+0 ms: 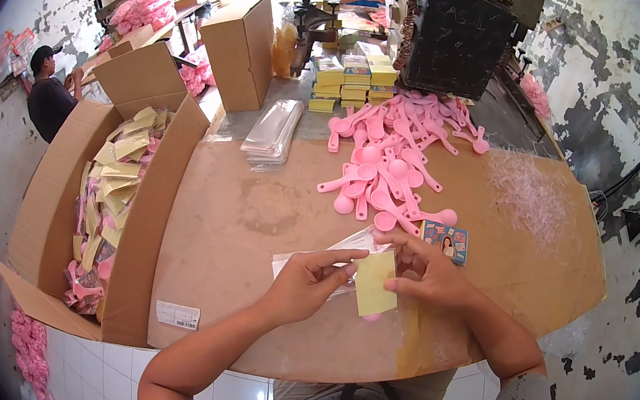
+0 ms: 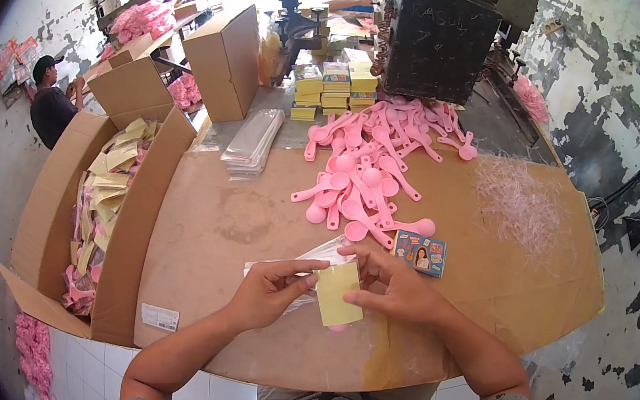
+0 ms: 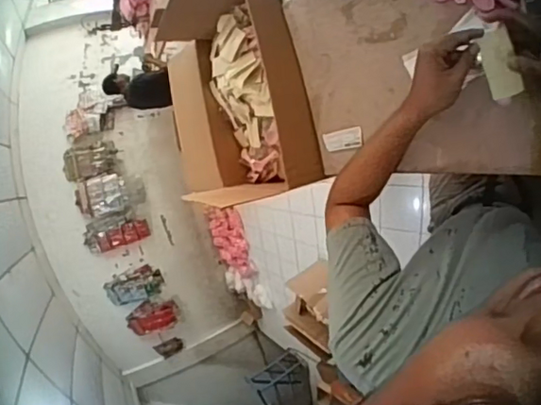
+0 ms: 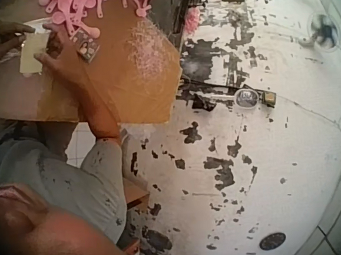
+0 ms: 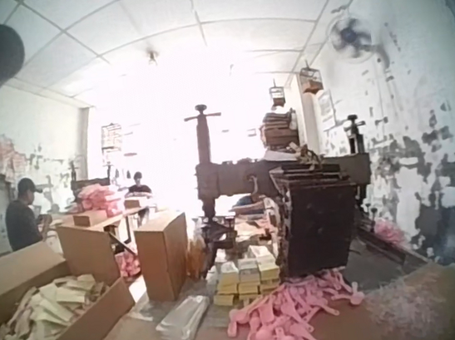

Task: Packing pink plastic spoons and cardboard cards into small plastic bags at a factory workstation.

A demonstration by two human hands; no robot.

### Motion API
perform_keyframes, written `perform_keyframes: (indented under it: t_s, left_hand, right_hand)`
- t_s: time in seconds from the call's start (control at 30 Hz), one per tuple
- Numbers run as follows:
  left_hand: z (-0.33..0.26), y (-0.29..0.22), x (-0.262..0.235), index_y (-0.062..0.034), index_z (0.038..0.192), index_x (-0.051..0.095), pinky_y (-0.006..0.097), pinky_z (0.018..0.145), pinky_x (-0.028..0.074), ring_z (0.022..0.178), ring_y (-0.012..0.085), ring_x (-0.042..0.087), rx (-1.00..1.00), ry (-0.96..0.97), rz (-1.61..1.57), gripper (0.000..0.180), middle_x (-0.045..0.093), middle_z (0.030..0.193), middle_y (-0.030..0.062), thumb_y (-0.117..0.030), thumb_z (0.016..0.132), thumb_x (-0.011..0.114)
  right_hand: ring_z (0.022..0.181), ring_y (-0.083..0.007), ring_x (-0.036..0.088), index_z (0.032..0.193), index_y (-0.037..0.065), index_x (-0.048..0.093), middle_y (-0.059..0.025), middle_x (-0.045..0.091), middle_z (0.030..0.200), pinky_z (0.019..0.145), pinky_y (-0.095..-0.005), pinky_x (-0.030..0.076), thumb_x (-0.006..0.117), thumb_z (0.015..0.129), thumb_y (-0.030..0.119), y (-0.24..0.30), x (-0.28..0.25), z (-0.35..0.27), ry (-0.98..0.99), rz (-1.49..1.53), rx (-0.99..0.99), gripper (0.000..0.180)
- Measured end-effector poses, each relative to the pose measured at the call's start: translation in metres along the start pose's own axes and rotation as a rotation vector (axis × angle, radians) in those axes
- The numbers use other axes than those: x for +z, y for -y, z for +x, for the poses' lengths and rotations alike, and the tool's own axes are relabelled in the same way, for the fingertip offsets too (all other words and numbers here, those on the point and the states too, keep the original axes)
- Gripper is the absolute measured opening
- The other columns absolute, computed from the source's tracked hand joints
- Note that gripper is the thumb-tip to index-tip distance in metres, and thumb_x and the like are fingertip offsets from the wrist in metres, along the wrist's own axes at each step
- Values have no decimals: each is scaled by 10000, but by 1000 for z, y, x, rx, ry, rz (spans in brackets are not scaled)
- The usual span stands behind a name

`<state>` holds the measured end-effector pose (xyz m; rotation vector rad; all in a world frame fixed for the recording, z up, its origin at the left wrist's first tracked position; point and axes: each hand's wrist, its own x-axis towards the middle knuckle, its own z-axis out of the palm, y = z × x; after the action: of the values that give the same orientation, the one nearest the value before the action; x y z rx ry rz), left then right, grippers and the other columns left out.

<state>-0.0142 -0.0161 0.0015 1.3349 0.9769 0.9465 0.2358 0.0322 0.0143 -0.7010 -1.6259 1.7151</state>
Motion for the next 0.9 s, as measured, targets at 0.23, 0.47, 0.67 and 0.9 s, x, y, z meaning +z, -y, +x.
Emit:
perform_keyframes:
  t_s: [0.23, 0.47, 0.67, 0.9]
  left_hand:
    - [2, -6, 13, -16, 1368, 593, 250, 803, 576, 935, 89, 676, 207, -163, -295, 355, 723, 1075, 44, -62, 1018, 629]
    - [-3, -2, -1, 14, 1266, 607, 281, 763, 571, 878, 123, 694, 87, 27, -1, 334, 707, 989, 78, -147, 989, 701]
    - [1, -32, -72, -11, 1254, 583, 348, 870, 597, 983, 178, 709, 482, -720, -206, 326, 680, 1124, 79, -269, 1055, 588]
    - [9, -27, -81, -47, 1373, 564, 386, 971, 509, 1131, 206, 646, 458, -649, -30, 460, 652, 1223, 90, -370, 1046, 580]
  right_hand:
    - [986, -99, 654, 1304, -24, 584, -43, 692, 1075, 854, -265, 519, 686, 964, 31, 3, -4, 1, 49, -106, 147, 359]
    - [974, -87, 640, 1251, -8, 639, -38, 697, 1096, 850, -288, 509, 684, 973, 65, 9, -5, -3, 38, -133, -42, 291]
    - [1042, -224, 676, 1184, 26, 695, -112, 696, 1134, 891, -349, 519, 723, 919, 100, 35, -47, -1, -144, -919, -263, 277]
    - [1027, -306, 662, 1166, 24, 695, -136, 662, 1087, 897, -395, 521, 786, 861, 168, 35, -84, -13, -144, -1077, -120, 349]
